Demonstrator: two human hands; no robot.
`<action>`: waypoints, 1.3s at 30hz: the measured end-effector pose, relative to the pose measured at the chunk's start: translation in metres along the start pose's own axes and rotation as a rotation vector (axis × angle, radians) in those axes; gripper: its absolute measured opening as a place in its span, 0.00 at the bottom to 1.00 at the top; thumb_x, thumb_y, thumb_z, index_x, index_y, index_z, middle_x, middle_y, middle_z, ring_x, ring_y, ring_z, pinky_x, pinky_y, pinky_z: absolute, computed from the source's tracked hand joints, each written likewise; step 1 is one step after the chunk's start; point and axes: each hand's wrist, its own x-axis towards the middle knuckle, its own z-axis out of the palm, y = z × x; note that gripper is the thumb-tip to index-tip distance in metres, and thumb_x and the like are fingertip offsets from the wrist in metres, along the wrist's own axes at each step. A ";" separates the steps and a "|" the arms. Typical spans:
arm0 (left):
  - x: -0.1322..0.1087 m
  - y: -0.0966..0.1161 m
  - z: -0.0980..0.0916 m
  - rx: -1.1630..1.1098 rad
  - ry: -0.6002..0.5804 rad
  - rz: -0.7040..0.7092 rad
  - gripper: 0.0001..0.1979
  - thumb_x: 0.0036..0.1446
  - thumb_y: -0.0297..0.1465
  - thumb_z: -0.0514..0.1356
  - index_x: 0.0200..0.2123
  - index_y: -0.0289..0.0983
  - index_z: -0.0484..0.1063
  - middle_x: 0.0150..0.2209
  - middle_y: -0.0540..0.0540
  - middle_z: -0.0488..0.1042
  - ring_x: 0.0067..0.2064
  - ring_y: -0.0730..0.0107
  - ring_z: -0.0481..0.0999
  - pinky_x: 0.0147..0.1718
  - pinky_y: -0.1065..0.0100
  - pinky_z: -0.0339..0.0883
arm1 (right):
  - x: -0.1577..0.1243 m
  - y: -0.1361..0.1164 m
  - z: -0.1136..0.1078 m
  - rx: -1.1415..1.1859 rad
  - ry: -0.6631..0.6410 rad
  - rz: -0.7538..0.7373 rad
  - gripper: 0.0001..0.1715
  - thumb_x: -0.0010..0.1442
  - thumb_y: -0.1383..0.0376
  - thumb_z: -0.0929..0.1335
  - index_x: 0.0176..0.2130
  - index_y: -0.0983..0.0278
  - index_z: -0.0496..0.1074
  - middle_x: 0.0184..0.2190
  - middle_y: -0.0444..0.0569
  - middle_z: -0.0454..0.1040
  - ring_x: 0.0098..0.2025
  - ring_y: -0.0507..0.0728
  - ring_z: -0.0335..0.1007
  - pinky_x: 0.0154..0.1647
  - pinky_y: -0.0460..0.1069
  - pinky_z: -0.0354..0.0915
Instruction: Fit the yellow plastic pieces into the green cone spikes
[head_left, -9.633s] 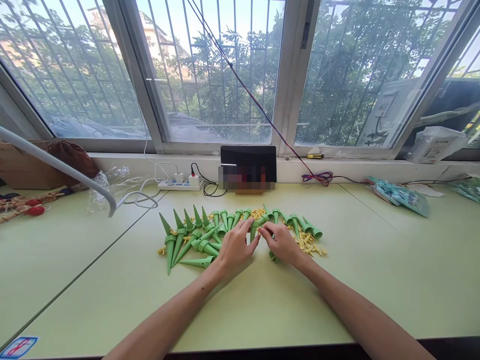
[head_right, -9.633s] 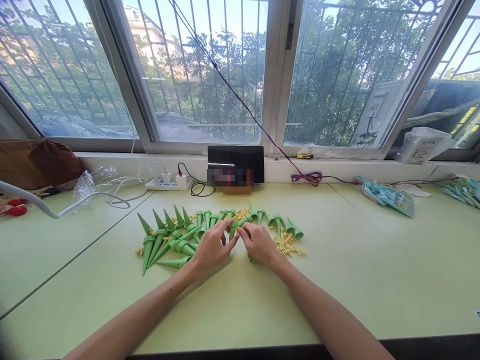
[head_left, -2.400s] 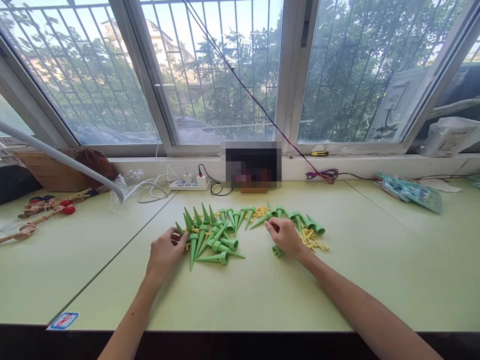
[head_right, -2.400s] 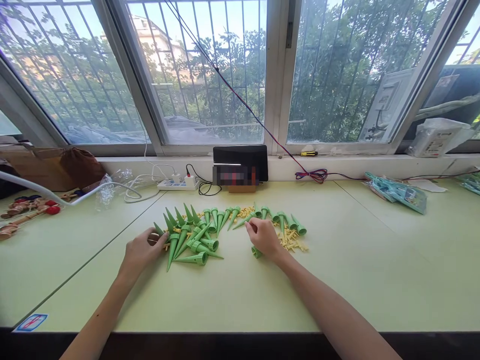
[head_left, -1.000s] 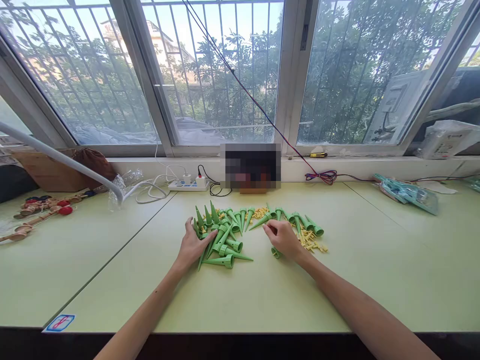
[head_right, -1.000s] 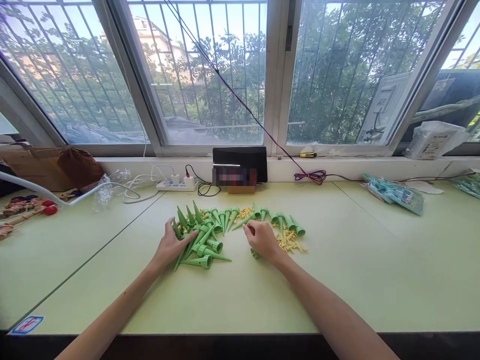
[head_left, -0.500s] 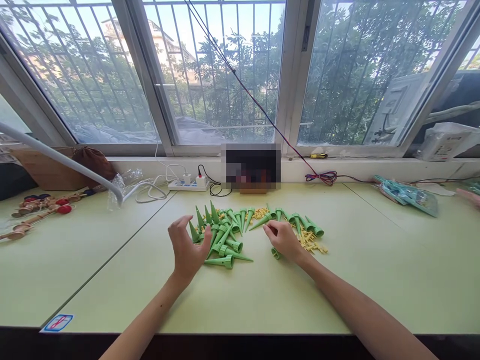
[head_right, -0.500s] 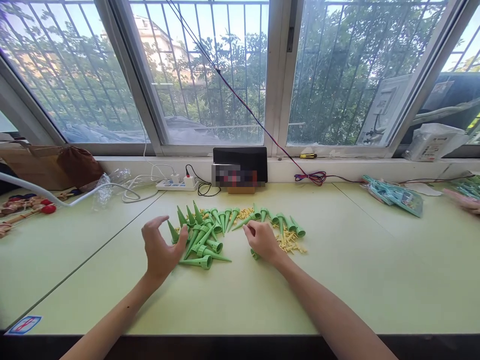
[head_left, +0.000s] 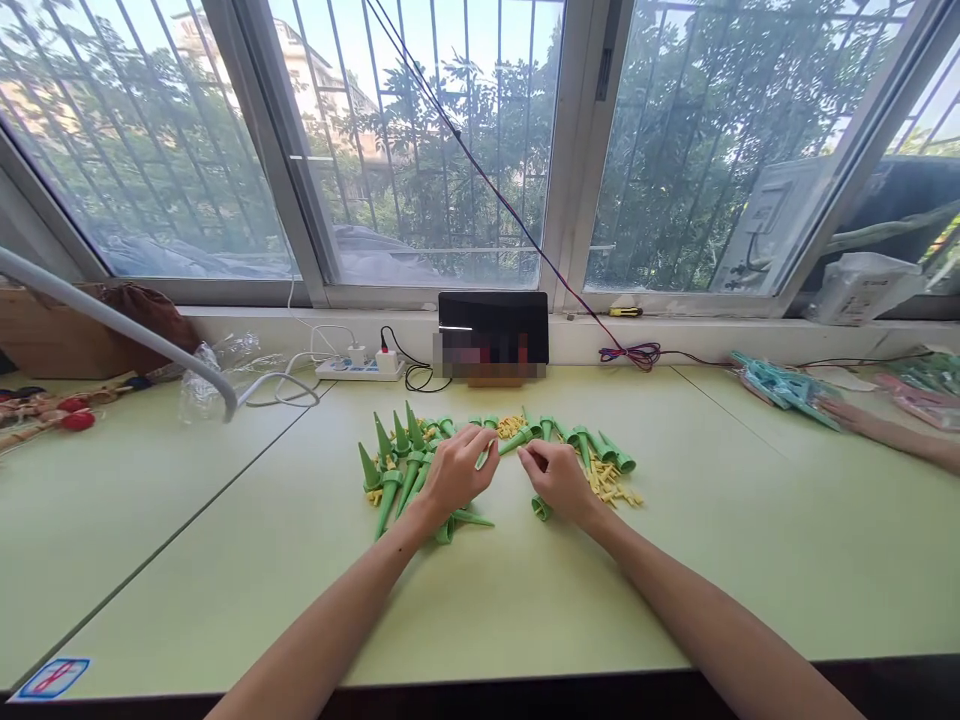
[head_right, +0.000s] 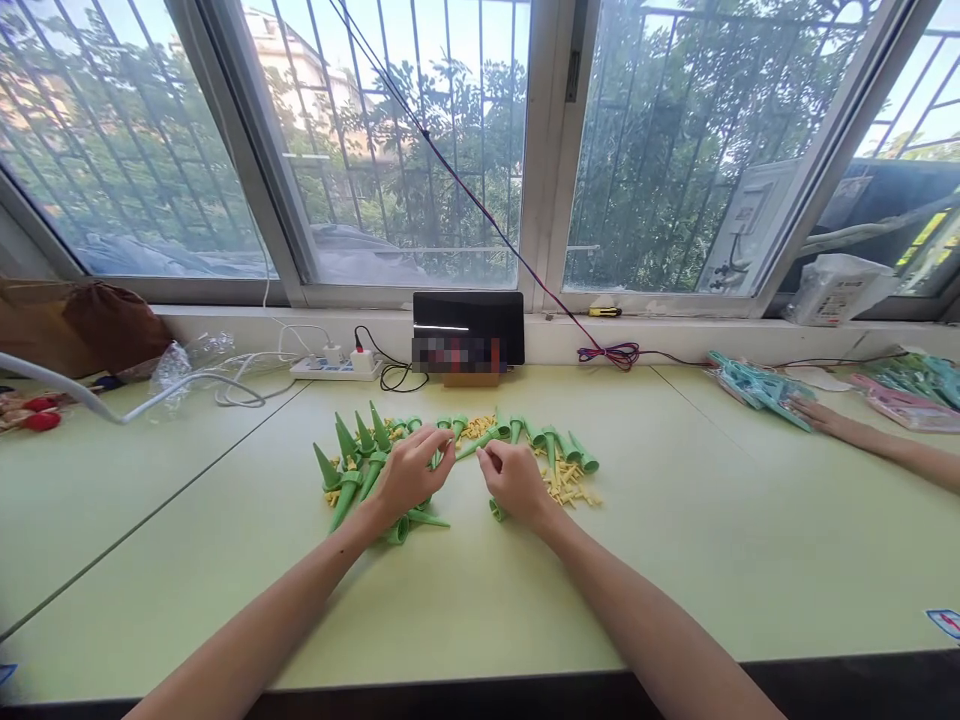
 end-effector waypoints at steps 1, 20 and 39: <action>-0.003 0.000 0.001 -0.017 -0.013 -0.015 0.05 0.62 0.26 0.54 0.34 0.38 0.68 0.27 0.49 0.70 0.29 0.70 0.69 0.28 0.70 0.61 | -0.001 -0.002 0.000 -0.007 0.006 -0.011 0.22 0.66 0.61 0.62 0.22 0.63 0.58 0.17 0.39 0.56 0.21 0.49 0.49 0.25 0.46 0.48; -0.012 -0.008 -0.012 -0.154 -0.122 -0.302 0.07 0.62 0.30 0.55 0.34 0.38 0.72 0.17 0.57 0.61 0.20 0.77 0.60 0.26 0.74 0.57 | -0.037 -0.066 0.024 -0.072 -0.396 -0.568 0.12 0.67 0.66 0.64 0.49 0.60 0.73 0.51 0.53 0.70 0.53 0.59 0.64 0.56 0.55 0.61; -0.012 -0.011 -0.011 -0.151 -0.256 -0.266 0.09 0.62 0.31 0.54 0.33 0.37 0.73 0.17 0.56 0.62 0.20 0.76 0.58 0.26 0.73 0.55 | -0.014 -0.032 0.012 -0.196 -0.302 -0.271 0.12 0.64 0.76 0.62 0.39 0.63 0.71 0.38 0.51 0.73 0.42 0.58 0.67 0.44 0.51 0.63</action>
